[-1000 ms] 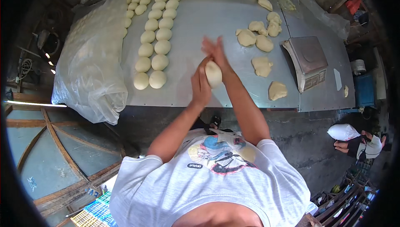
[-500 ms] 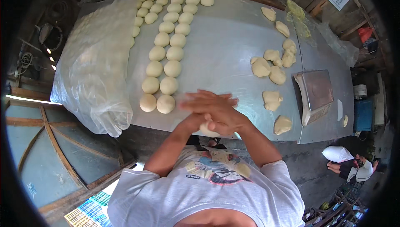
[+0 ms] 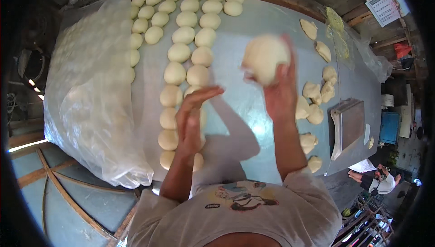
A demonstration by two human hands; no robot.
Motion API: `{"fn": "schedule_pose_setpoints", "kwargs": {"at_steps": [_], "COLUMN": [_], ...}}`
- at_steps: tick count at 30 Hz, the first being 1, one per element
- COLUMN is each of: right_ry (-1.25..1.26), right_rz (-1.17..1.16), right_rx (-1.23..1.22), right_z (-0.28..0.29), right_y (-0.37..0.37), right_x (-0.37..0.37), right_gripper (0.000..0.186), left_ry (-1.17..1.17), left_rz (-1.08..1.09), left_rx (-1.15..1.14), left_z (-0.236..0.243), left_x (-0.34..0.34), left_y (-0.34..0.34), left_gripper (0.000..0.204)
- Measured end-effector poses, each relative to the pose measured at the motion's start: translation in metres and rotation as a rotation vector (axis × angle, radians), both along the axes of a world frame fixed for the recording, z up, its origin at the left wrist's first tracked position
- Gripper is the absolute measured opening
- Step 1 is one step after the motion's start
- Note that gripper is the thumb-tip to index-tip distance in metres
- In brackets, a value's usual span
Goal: The person shapes portions of dough by hand on a metal table, rolling them into round balls and arranging them in a row next to a plastic sheet.
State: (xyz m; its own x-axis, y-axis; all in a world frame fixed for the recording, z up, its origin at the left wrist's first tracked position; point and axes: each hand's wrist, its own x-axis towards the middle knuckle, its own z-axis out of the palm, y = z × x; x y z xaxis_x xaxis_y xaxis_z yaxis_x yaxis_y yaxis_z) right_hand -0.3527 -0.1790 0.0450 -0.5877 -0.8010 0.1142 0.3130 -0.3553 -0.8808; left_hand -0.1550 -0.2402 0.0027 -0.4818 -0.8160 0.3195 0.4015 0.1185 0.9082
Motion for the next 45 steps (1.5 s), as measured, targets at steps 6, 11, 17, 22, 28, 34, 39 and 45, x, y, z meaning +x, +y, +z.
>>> {"fn": "schedule_pose_setpoints", "kwargs": {"at_steps": [6,11,17,22,28,34,39,45], "right_ry": [1.226,1.496,1.437,1.442,1.502,0.193,0.320,0.871], "right_rz": [-0.757,-0.201,-0.669,-0.723,-0.538,-0.018,0.416,-0.249], "right_rx": [0.066,0.958,0.730,1.616,1.295,0.465,0.305,0.712], "right_z": [-0.092,-0.225,-0.247,-0.245,-0.238,-0.180,-0.138,-0.077], "right_y": [-0.193,-0.234,-0.204,-0.143,-0.097,-0.003,0.095,0.195], "right_x": [-0.111,-0.132,-0.335,-0.523,-0.530,-0.236,-0.011,0.086], "right_gripper": [0.061,0.065,0.065,0.090,0.043,0.054,0.053,0.055], "left_ry": [-0.169,-0.202,-0.180,-0.263,-0.282,-0.228,-0.254,-0.109], "left_rz": [0.207,0.177,0.173,0.250,0.223,-0.031,0.117,0.323], "left_rx": [0.243,0.292,0.289,0.375,0.327,0.266,0.161,0.386], "left_z": [-0.059,-0.093,-0.123,-0.147,-0.167,-0.144,-0.111,-0.079], "left_x": [0.033,0.018,-0.012,-0.027,-0.045,-0.104,-0.102,-0.060], "left_y": [-0.030,-0.034,-0.063,-0.075,-0.055,0.016,0.111,0.236], "left_gripper": [0.071,0.069,0.057,0.060,0.050,0.052,0.070,0.043]}}
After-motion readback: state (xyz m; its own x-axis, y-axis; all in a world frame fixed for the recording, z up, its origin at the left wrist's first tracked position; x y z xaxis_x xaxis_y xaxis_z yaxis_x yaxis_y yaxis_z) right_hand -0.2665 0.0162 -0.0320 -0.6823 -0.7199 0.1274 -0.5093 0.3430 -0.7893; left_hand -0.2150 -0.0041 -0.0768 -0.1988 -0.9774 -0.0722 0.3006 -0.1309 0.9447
